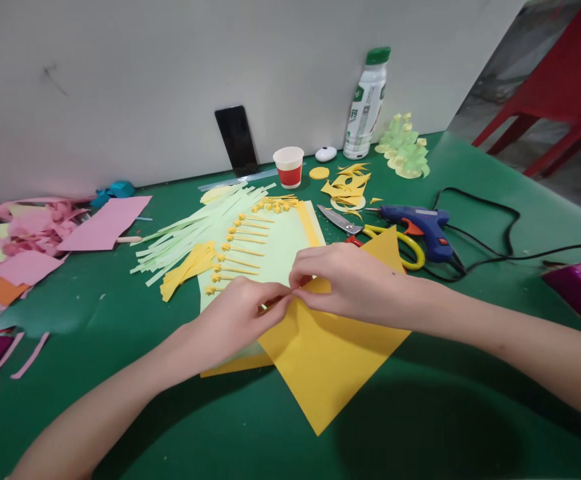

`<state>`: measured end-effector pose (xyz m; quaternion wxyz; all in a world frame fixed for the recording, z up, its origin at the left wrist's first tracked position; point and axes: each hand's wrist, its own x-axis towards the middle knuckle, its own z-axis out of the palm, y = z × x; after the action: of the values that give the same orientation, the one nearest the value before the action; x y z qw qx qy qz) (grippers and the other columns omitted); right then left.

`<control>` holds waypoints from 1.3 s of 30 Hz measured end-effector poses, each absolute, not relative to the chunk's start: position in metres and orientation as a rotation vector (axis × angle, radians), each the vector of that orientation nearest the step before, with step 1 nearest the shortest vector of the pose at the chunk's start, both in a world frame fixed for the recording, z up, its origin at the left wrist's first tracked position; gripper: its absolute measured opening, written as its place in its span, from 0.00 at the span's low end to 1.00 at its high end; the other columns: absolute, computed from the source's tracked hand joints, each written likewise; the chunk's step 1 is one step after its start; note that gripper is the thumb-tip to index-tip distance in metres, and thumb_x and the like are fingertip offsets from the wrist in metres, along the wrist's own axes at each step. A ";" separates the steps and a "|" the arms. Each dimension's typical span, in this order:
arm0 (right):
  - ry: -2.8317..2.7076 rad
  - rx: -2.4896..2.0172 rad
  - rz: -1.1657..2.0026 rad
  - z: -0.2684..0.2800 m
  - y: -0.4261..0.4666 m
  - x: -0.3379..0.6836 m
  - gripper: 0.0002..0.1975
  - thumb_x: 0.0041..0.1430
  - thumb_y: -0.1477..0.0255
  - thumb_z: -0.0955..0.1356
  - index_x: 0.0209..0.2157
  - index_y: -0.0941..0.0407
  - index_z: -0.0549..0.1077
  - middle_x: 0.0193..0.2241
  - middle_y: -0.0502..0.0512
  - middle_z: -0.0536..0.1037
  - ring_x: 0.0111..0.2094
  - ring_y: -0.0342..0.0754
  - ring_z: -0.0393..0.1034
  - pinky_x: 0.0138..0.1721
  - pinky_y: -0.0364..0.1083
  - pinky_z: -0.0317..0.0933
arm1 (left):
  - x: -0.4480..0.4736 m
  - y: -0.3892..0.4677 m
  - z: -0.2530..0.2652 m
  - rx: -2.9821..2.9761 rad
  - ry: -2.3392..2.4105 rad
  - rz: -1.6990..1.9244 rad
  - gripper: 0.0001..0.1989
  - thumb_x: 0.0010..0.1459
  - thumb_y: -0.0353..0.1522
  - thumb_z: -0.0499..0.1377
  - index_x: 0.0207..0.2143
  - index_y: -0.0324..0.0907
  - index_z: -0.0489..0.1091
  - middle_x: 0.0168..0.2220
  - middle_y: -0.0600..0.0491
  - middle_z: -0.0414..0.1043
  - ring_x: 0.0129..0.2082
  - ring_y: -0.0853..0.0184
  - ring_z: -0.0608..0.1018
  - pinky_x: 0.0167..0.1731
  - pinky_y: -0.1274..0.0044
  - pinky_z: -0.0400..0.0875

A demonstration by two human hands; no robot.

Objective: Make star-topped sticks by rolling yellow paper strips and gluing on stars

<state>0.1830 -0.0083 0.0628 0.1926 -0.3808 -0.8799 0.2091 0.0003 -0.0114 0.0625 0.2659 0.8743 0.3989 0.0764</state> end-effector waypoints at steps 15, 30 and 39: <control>-2.249 -1.464 0.329 0.075 0.000 0.240 0.06 0.51 0.73 0.63 0.22 0.56 0.67 0.24 0.52 0.74 0.26 0.46 0.66 0.28 0.44 0.56 | -0.015 -0.005 0.063 2.687 1.010 0.538 0.12 0.58 0.28 0.51 0.29 0.37 0.73 0.25 0.53 0.78 0.20 0.73 0.75 0.19 0.85 0.63; -2.767 -1.304 0.037 0.091 -0.012 0.204 0.12 0.59 0.71 0.60 0.30 0.58 0.73 0.27 0.57 0.75 0.29 0.50 0.68 0.27 0.46 0.54 | -0.012 -0.006 0.070 2.660 1.058 0.538 0.11 0.56 0.30 0.52 0.34 0.40 0.74 0.28 0.53 0.78 0.23 0.71 0.77 0.23 0.83 0.67; -2.920 -1.396 -0.069 0.105 -0.015 0.176 0.10 0.50 0.80 0.61 0.18 0.58 0.67 0.18 0.54 0.70 0.18 0.42 0.56 0.20 0.44 0.38 | 0.004 -0.006 0.070 2.546 1.024 0.708 0.08 0.55 0.27 0.54 0.32 0.40 0.73 0.30 0.56 0.78 0.26 0.72 0.77 0.26 0.84 0.68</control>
<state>0.1756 -0.0149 0.1045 -0.0476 -0.4308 -0.9010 -0.0214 0.0041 -0.0063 0.0700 0.1530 0.8878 0.3571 0.2467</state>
